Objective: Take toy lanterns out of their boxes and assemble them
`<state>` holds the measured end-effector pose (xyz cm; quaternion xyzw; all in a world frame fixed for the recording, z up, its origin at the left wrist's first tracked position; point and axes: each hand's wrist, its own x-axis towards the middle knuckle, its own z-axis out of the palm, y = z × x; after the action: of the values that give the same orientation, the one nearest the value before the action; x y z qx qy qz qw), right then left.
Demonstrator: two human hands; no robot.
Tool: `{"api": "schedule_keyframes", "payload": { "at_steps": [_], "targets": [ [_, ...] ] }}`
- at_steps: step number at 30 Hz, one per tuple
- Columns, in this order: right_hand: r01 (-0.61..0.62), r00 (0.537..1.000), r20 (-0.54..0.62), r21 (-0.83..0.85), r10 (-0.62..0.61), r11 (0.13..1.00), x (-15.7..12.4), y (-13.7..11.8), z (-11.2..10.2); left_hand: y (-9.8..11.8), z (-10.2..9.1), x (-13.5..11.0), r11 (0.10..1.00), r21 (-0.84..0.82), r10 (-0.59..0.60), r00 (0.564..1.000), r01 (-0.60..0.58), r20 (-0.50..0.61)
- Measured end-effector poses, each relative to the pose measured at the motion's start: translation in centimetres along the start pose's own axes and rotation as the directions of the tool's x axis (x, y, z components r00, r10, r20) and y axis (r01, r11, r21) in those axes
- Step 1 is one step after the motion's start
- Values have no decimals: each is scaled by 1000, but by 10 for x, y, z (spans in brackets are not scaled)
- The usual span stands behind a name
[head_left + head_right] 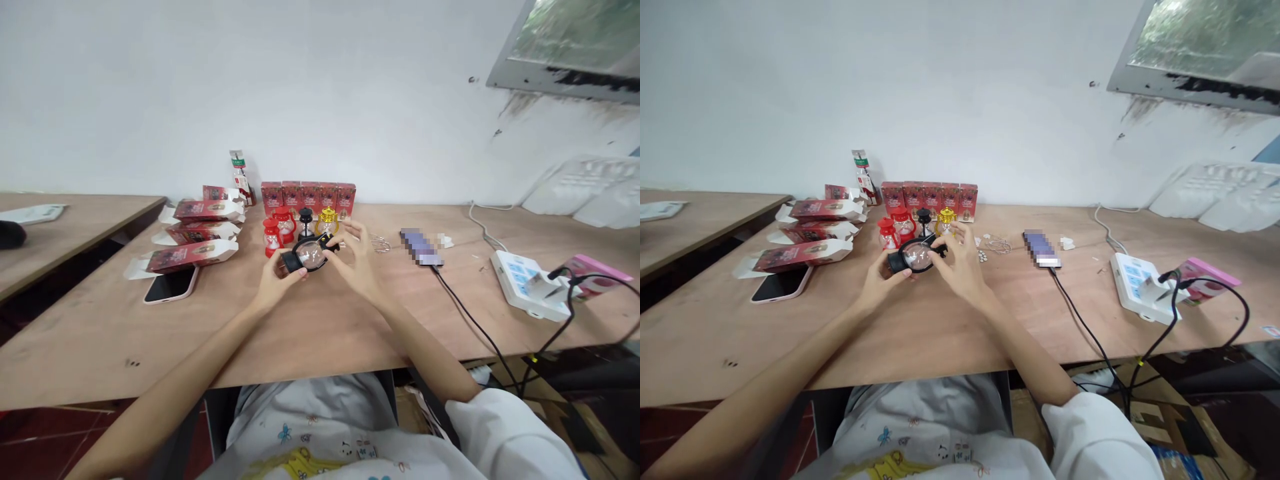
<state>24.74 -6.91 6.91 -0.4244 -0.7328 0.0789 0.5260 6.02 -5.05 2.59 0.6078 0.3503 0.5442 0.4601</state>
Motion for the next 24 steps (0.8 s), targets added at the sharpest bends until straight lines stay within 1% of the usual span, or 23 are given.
{"api": "schedule_keyframes", "payload": {
  "at_steps": [1, 3, 6, 9, 11, 16, 21, 24],
  "targets": [
    [3, 1000, -2, -61, -3, 998, -2, -2, 2, 0, -1, 0, 999, 32, 20, 999, -19, -26],
    [-15, 999, 43, -122, 21, 992, -5, -5, 5, -1, -2, 1, 994, 92, 62, 996, -56, -58],
    [-66, 990, 114, -121, 80, 990, -10, -7, 10, -3, -3, -1, 972, 201, 147, 984, -125, -98],
    [-80, 989, 116, -107, 92, 991, -12, -4, 14, -3, -4, -3, 900, 385, 253, 964, -204, -82],
    [-84, 992, 91, -84, 92, 993, -11, -2, 15, -2, -5, -6, 853, 464, 295, 954, -238, -53],
    [-106, 994, 16, -44, 107, 993, -10, 0, 15, -3, -5, -8, 803, 528, 354, 934, -277, -49],
    [-59, 997, 50, -35, 60, 998, -11, 0, 18, -6, -6, -7, 754, 590, 397, 916, -288, -59],
    [-29, 999, 29, -28, 30, 999, -11, 1, 19, -5, -7, -8, 734, 607, 422, 905, -304, -57]
  ]
}}
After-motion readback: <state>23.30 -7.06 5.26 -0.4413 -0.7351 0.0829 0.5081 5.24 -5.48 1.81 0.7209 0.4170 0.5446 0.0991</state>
